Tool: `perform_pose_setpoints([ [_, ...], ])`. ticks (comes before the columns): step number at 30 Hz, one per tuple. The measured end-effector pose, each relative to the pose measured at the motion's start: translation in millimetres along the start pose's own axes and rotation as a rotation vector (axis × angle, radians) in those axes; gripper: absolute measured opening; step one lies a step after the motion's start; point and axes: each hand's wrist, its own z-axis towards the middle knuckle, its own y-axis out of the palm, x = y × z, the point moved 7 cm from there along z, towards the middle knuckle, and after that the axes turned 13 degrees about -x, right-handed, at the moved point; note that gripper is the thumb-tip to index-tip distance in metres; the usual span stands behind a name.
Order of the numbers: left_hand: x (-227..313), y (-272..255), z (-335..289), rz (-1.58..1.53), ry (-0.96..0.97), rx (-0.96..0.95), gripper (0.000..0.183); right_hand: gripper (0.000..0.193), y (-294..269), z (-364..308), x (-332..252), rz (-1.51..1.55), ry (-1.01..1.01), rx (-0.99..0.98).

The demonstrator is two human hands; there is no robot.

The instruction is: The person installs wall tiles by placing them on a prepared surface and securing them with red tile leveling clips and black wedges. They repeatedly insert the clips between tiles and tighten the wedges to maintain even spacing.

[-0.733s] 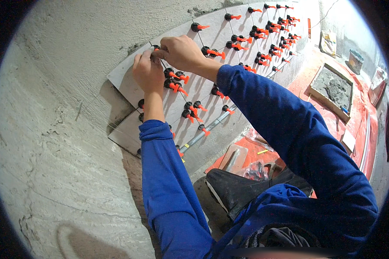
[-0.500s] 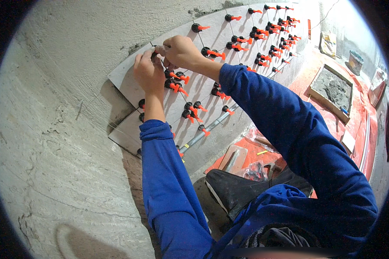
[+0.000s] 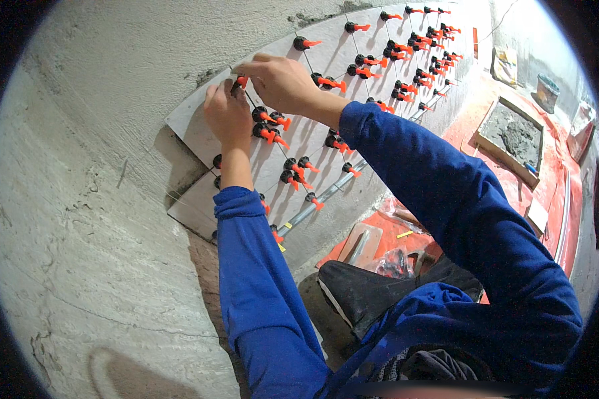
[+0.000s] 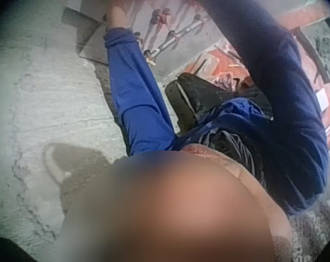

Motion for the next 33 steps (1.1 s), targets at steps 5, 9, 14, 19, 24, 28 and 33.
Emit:
perform_pose_setpoints([
  [5,-0.5,-0.7,-1.4,-0.047,-0.049,0.021,0.024,0.033,13.0,-9.4,18.1,0.198,0.354,-0.112],
  [9,2.2,-1.4,0.1,-0.062,-0.036,0.008,0.024,0.031,15.6,-4.5,14.7,0.187,0.31,-0.091],
  [14,0.3,-0.9,-0.1,-0.003,-0.035,0.008,0.023,0.019,16.6,-3.2,7.5,0.16,0.203,-0.009],
  [19,2.1,-2.3,-0.7,-0.004,0.018,0.039,0.02,0.019,14.2,-4.2,5.4,0.073,0.14,-0.045],
  [24,5.5,-2.3,0.3,0.011,-0.009,0.007,0.018,0.021,13.0,-4.2,3.7,0.026,0.118,-0.083],
  [28,3.0,-9.8,-5.6,-0.009,-0.08,0.006,0.019,0.02,12.0,-6.2,7.6,0.123,0.19,-0.043],
  [33,-21.8,-67.5,-41.9,0.196,-0.348,0.298,0.026,0.021,9.1,-3.6,7.5,0.081,0.125,-0.047],
])
